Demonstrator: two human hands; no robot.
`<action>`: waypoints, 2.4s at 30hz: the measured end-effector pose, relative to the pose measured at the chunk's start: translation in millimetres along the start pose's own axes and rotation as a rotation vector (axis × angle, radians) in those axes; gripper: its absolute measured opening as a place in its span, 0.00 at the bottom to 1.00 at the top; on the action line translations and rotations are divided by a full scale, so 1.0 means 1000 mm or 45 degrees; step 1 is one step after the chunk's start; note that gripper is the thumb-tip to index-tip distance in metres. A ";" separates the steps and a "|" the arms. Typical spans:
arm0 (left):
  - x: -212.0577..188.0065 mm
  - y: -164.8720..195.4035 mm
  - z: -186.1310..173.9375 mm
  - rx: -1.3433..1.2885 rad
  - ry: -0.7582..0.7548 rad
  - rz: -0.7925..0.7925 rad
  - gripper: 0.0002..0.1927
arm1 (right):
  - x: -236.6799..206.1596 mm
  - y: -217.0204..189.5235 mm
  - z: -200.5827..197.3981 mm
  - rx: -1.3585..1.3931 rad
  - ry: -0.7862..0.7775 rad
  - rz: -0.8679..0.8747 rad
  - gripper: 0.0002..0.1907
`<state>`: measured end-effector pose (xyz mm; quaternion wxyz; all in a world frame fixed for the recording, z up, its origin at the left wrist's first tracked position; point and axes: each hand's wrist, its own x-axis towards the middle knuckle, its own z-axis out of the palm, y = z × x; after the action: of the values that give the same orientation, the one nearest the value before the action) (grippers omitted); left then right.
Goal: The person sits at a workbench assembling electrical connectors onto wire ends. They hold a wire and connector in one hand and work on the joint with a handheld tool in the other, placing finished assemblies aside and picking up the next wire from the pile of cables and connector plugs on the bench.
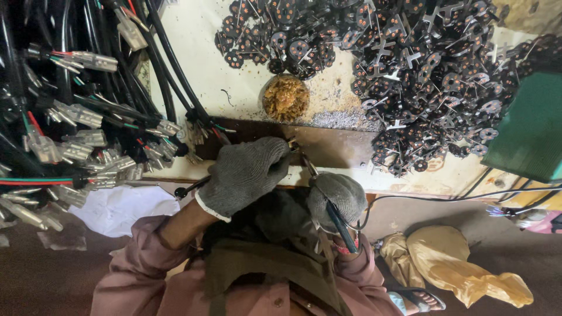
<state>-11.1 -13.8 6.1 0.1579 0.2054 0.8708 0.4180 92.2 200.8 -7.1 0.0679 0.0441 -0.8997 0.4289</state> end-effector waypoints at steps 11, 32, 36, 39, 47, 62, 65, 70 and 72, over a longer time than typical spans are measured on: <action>0.009 0.004 0.000 0.213 -0.109 -0.012 0.08 | 0.020 -0.003 0.005 0.021 -0.058 -0.140 0.17; 0.008 -0.002 -0.003 0.157 -0.105 0.120 0.10 | -0.022 0.022 0.005 0.031 -0.065 0.027 0.15; 0.010 -0.002 -0.001 0.179 -0.056 0.116 0.08 | -0.052 0.040 0.010 0.304 -0.086 0.414 0.15; 0.013 -0.001 -0.001 0.140 -0.056 0.082 0.09 | -0.060 0.043 0.010 0.609 -0.060 0.585 0.14; 0.019 0.003 -0.008 0.061 -0.129 -0.004 0.08 | -0.018 0.018 0.004 0.085 -0.130 0.084 0.13; 0.022 0.002 -0.010 0.014 -0.176 -0.030 0.09 | 0.005 0.009 0.007 0.062 -0.073 -0.066 0.07; 0.021 0.002 -0.008 0.047 -0.155 -0.028 0.08 | -0.007 0.013 0.014 0.710 -0.017 0.641 0.05; 0.022 0.003 -0.008 0.036 -0.099 0.004 0.09 | 0.003 0.011 0.004 0.087 -0.113 -0.042 0.13; 0.022 0.003 -0.008 0.063 -0.124 -0.005 0.08 | 0.010 0.008 0.000 0.179 -0.104 -0.104 0.17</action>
<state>-33.4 -6.6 10.8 0.1957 0.2276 0.8726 0.3853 80.9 206.0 -11.7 0.0452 0.1030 -0.8669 0.4857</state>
